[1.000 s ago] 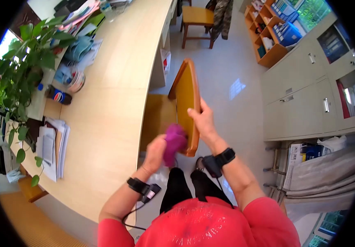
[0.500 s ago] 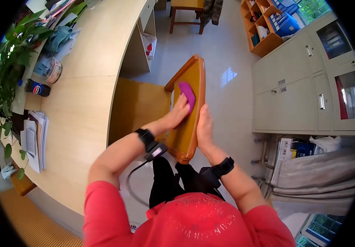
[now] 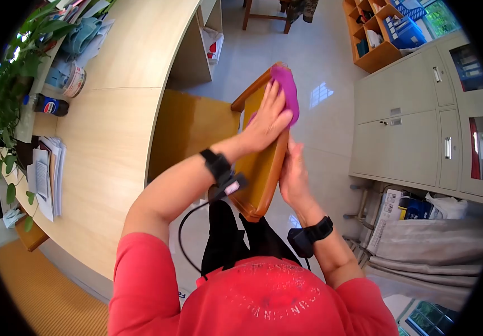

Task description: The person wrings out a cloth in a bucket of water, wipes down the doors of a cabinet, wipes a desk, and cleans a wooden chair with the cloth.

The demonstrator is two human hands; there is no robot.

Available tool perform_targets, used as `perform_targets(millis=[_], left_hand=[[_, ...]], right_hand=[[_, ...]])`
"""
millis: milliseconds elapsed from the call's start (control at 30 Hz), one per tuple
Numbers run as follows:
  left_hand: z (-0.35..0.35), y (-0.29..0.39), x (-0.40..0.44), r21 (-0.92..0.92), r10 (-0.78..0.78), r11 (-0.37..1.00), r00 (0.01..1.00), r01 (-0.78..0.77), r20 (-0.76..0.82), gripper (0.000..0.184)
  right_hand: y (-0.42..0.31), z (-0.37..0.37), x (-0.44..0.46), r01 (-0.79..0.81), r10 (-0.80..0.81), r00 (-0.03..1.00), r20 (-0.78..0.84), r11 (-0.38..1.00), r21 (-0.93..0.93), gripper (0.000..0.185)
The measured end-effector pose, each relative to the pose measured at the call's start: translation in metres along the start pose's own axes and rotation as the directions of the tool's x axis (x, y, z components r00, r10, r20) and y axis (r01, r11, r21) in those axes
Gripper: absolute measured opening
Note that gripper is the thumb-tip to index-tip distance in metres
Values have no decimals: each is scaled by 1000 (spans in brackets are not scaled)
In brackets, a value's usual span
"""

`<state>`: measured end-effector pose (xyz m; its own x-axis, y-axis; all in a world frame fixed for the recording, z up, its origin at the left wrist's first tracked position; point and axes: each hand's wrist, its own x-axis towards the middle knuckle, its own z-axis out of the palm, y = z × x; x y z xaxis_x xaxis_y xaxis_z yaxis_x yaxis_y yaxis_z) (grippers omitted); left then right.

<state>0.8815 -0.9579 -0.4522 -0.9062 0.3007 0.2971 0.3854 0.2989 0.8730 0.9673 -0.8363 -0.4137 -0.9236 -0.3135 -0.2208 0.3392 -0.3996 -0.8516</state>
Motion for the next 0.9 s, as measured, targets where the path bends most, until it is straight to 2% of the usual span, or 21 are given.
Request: perform_targets(millis=[33,67,100,133,233,300,333,400,433,500,533,567,667,833,900], left_hand=[[1,-14,16,-48,2,999,999,-4,-42,63],[-7,-24,33,-80,41,996,999,-41,-7,62],[-2,-37,39,-103,-5,995,997,-3,-75,60],[4,-45,38,-128,-53,991,988,35,-142,59],[20,-68,12,-274,-297,929,942,247,-158,50],[37,-99,-29,-1,-51,999,998,51,-38,44],[44,-104,-52,123,59,990,997,-65,51,41],[42,-59,-92,-70,-62,995,994,68,88,35],[43,-46,-108,-14,-14,1000,993,16,113,39],[50,-22,-135,-124,-260,950,946,286,191,53],[39,-7,-134,-224,-224,936,951,271,216,60],[40,-7,-131,-251,-217,932,956,262,196,60],[53,-5,-107,-289,-187,931,971,223,147,60],[105,-34,-82,-183,-170,966,983,181,74,59],[125,-43,-88,-144,-242,956,964,257,113,59]], right_hand=[[-1,2,1,20,-20,1000,-11,1000,-8,73],[-1,2,2,38,-39,999,-23,999,-16,73],[1,3,3,71,-68,996,-53,995,65,66],[-1,4,3,67,-65,995,-69,997,28,62],[-4,9,-1,37,-47,988,-145,997,-69,53],[-3,9,5,26,-54,976,-209,990,-137,50],[-3,7,7,8,-47,969,-242,987,-160,48],[-5,0,11,-31,-32,955,-296,978,-206,45],[-7,-4,10,-42,-25,949,-313,978,-206,41],[-12,-1,7,-36,-44,949,-312,969,-246,42],[-15,4,7,-36,-50,949,-312,964,-265,43],[-15,10,7,-20,-60,947,-316,969,-245,46],[-28,-5,7,-40,-75,943,-325,942,-334,47],[-49,-41,7,-60,-148,912,-382,874,-483,48],[-54,-57,3,-110,-145,900,-411,838,-535,48]])
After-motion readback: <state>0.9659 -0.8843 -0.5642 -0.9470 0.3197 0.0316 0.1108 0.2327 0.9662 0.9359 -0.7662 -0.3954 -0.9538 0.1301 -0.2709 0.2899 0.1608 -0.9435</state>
